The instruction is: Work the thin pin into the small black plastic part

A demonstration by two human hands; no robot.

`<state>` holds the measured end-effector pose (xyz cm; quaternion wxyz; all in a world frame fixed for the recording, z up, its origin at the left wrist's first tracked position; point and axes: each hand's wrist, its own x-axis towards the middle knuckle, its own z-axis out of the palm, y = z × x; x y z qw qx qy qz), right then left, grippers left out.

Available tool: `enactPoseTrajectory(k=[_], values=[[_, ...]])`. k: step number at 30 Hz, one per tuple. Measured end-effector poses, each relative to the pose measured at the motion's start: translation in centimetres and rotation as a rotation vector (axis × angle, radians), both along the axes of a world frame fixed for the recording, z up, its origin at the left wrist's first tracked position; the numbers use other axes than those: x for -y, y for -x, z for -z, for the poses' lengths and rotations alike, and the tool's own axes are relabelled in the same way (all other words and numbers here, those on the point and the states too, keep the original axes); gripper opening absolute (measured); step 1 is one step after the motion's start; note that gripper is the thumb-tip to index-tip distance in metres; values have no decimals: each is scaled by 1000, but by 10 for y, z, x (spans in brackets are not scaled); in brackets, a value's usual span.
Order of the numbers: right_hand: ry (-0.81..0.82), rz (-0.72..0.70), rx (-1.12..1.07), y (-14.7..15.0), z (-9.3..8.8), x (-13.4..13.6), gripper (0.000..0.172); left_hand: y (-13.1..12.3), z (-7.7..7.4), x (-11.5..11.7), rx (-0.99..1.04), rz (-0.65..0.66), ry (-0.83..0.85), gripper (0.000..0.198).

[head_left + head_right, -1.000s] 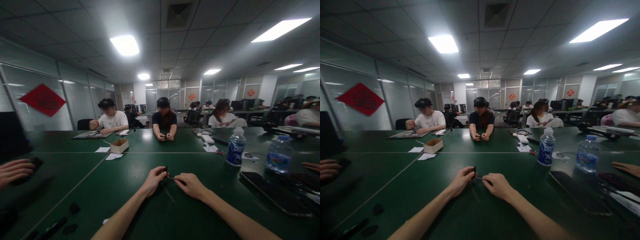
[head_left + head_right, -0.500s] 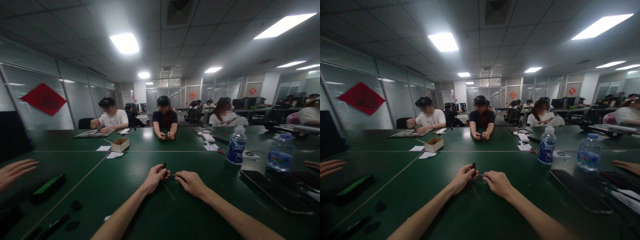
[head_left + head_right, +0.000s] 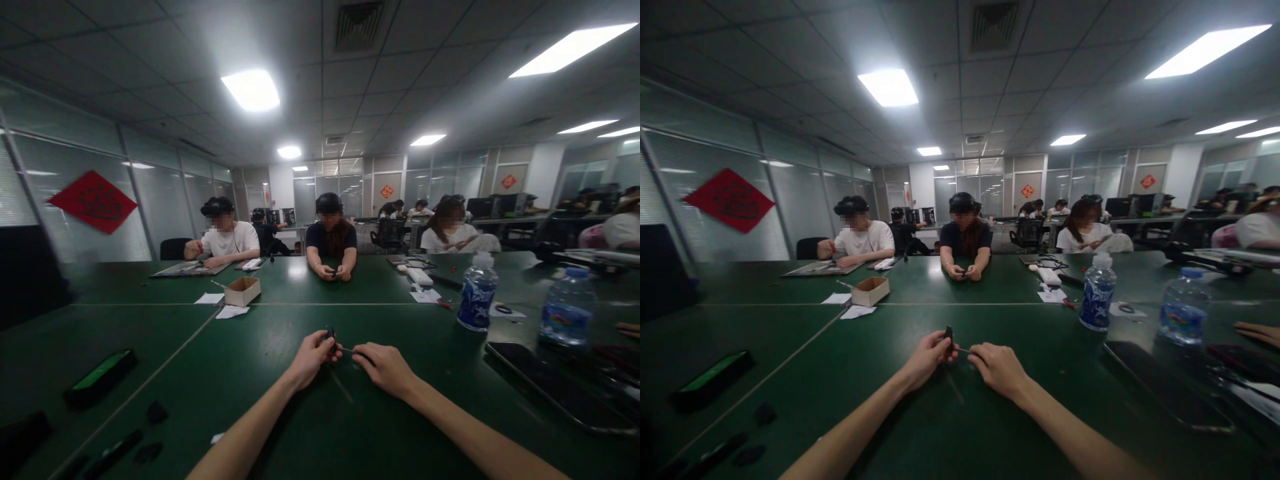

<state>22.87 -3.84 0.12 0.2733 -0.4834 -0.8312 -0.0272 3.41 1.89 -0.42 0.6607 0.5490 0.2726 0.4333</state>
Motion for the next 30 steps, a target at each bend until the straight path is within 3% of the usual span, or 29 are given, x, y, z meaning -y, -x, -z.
enactPoseTrajectory(k=[19,30], values=[[19,15,18,1,-4,3,30,0,1,0,-3,1,5,33],[-11,-55,85,-3,-2,1,31,1,3,-1,-33,4,-5,34]])
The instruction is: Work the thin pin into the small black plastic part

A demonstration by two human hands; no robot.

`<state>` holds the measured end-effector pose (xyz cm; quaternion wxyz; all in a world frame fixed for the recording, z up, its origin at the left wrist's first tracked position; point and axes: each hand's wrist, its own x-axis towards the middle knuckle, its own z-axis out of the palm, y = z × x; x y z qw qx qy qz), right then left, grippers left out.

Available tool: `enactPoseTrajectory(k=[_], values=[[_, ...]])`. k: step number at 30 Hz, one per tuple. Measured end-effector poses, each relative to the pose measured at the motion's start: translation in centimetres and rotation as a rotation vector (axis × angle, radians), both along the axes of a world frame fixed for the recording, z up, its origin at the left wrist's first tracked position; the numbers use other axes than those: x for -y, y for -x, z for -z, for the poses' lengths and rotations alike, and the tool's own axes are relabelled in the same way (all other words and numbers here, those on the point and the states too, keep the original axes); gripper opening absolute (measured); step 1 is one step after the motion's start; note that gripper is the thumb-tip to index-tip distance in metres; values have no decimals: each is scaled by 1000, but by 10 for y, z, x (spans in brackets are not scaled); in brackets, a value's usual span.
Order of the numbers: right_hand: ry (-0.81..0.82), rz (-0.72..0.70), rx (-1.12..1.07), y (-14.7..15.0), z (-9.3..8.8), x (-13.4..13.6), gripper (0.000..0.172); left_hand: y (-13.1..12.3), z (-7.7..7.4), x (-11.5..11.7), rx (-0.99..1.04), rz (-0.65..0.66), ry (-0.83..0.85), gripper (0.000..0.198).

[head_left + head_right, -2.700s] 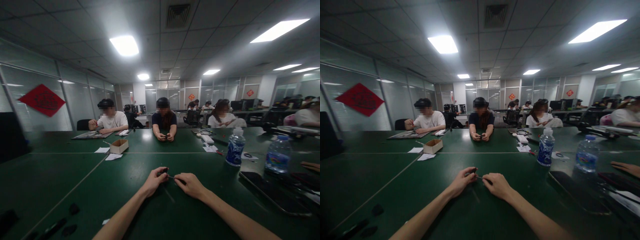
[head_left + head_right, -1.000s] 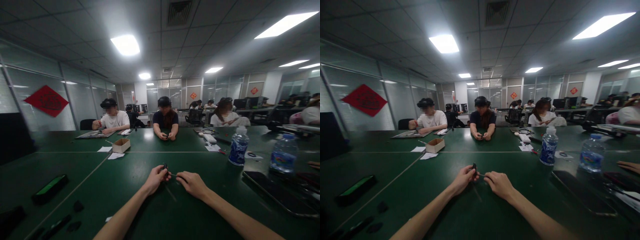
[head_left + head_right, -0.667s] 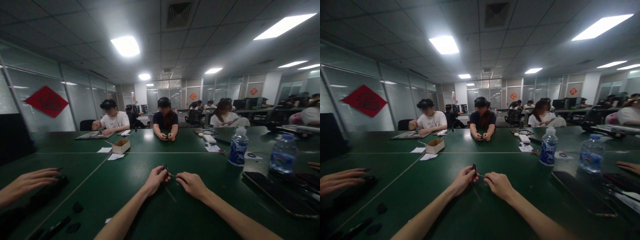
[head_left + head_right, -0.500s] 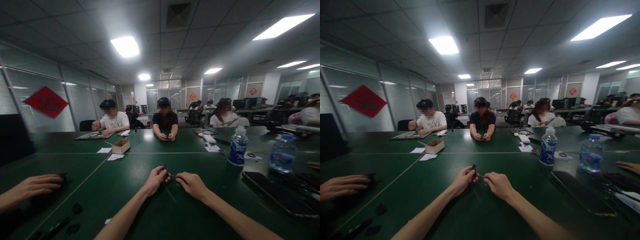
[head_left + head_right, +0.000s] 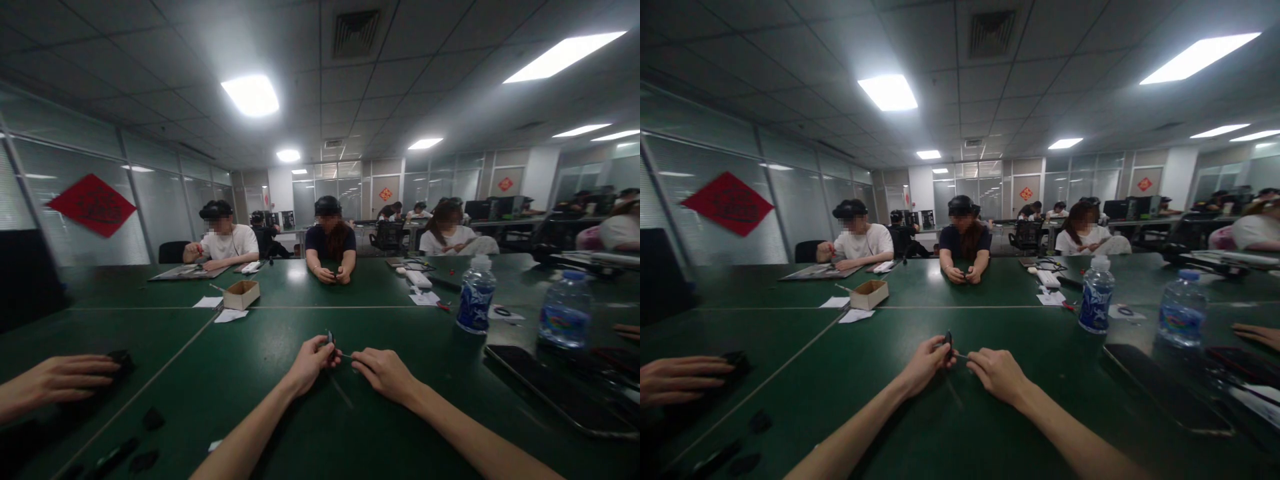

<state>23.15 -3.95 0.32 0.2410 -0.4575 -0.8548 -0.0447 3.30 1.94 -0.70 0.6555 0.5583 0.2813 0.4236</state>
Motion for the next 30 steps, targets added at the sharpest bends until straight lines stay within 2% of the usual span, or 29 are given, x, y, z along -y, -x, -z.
enactPoseTrajectory(k=[11,30], values=[[2,62,-23,4,-3,2,33,0,-3,3,-11,10,10,30],[-14,24,-14,2,0,1,30,1,0,1,-9,34,31,32]])
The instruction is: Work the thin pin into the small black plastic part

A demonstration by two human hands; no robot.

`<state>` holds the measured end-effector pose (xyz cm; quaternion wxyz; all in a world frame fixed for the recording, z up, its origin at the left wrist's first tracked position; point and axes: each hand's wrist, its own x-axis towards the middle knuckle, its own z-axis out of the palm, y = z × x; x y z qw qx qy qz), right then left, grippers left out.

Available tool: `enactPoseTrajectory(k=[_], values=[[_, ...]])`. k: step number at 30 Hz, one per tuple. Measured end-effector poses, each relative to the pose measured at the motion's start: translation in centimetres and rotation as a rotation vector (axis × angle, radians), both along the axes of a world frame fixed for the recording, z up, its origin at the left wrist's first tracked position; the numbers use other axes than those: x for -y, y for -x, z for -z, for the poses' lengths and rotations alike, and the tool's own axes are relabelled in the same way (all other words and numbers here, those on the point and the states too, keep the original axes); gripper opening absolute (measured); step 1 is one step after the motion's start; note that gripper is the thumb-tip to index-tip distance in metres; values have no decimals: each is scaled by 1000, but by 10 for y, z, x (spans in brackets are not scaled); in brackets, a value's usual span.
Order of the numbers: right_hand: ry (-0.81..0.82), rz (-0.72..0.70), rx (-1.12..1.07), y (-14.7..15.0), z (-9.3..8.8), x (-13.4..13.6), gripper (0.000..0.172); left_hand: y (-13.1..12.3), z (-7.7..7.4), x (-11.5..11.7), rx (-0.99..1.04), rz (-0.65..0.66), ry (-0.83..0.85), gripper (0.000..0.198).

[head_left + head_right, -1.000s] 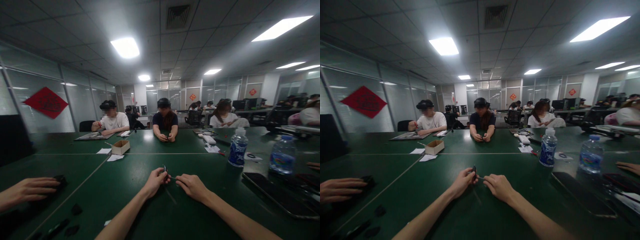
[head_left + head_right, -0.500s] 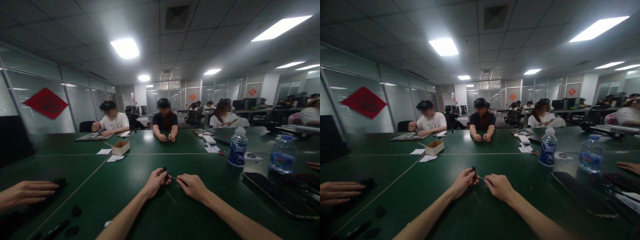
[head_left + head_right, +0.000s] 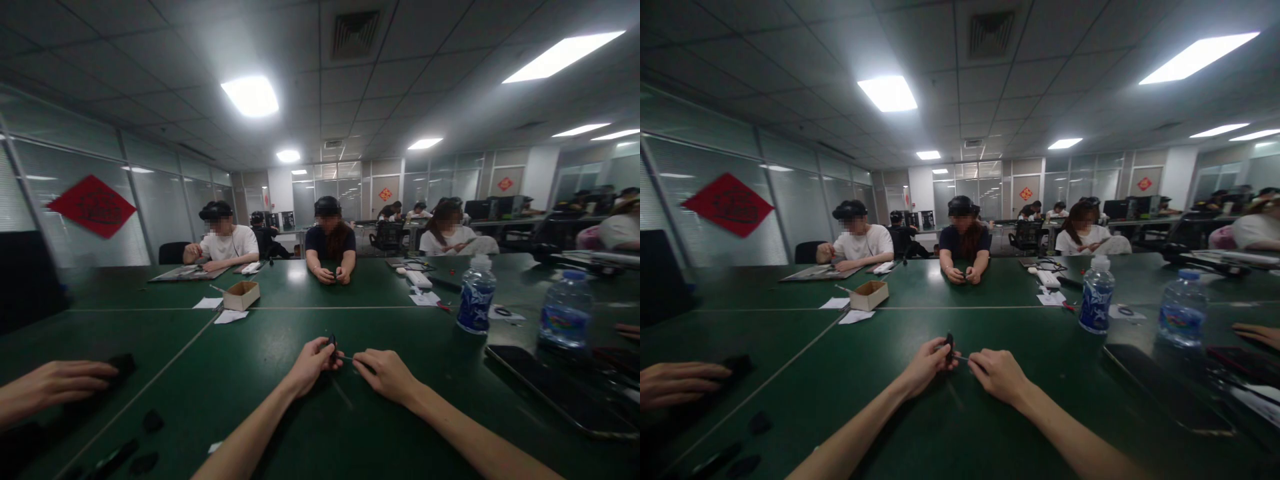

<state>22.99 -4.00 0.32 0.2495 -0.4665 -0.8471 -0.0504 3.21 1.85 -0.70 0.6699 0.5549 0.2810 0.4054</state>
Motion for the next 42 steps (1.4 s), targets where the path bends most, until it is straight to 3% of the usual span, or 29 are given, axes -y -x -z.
enactPoseTrajectory(k=[23,29,42], values=[[-13,9,66,0,-2,1,30,1,-7,6,-90,27,-74,39],[-22,1,44,1,0,1,30,1,-5,4,-45,23,-27,38],[-45,47,-30,3,-1,2,31,2,-8,5,-38,-50,-93,33]])
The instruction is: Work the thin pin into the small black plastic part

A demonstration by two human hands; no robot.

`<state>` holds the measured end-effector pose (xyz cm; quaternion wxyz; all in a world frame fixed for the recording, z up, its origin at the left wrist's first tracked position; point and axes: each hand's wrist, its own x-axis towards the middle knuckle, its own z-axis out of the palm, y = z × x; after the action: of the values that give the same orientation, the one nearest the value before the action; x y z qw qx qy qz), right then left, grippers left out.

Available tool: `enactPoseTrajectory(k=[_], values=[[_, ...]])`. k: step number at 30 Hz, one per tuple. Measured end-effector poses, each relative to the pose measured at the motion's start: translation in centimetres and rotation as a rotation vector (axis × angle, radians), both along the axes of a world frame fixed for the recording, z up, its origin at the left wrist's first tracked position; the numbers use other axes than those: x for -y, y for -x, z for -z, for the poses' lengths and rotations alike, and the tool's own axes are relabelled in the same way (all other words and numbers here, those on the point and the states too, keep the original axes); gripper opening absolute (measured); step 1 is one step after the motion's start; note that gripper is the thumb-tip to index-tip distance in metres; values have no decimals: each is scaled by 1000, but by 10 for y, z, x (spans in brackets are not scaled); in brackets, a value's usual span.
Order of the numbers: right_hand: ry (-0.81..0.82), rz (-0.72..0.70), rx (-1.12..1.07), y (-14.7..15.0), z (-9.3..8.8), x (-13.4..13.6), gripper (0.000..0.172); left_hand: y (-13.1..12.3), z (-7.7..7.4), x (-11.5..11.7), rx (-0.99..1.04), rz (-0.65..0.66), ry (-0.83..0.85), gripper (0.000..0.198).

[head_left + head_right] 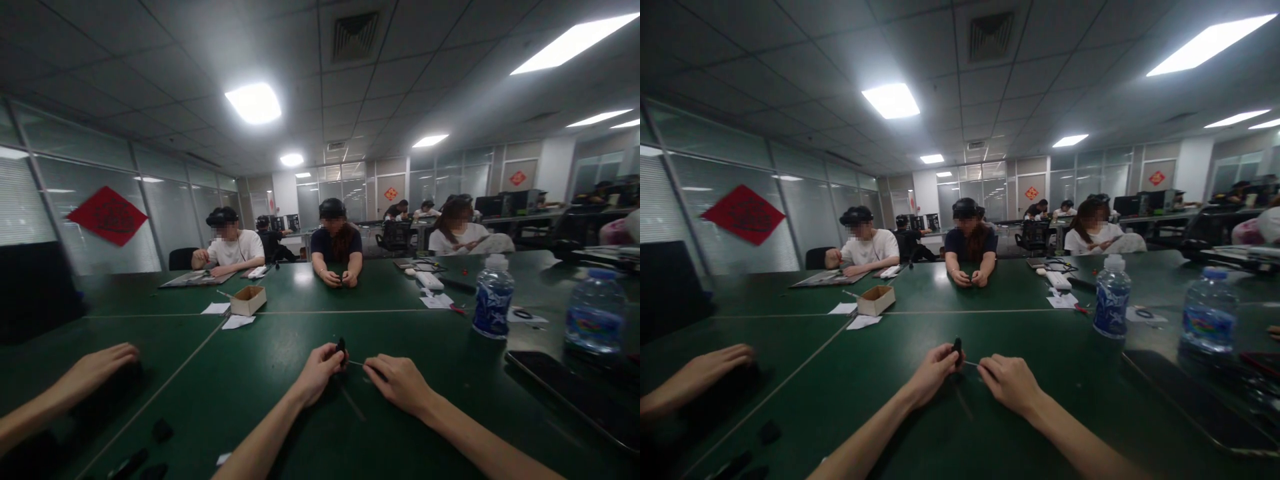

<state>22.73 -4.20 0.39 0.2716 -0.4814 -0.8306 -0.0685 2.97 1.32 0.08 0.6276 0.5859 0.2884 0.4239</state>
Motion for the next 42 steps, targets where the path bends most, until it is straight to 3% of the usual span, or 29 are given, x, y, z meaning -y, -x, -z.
enactPoseTrajectory(k=[9,16,36,42], values=[[-8,51,-100,-2,2,-4,32,-2,4,-3,33,29,37,39],[12,39,-89,-2,3,-5,31,-1,5,-4,33,-1,95,60],[13,21,-88,-2,1,-3,29,2,-2,0,83,120,121,25],[16,-37,-91,-3,1,-4,28,0,-4,2,15,64,62,30]])
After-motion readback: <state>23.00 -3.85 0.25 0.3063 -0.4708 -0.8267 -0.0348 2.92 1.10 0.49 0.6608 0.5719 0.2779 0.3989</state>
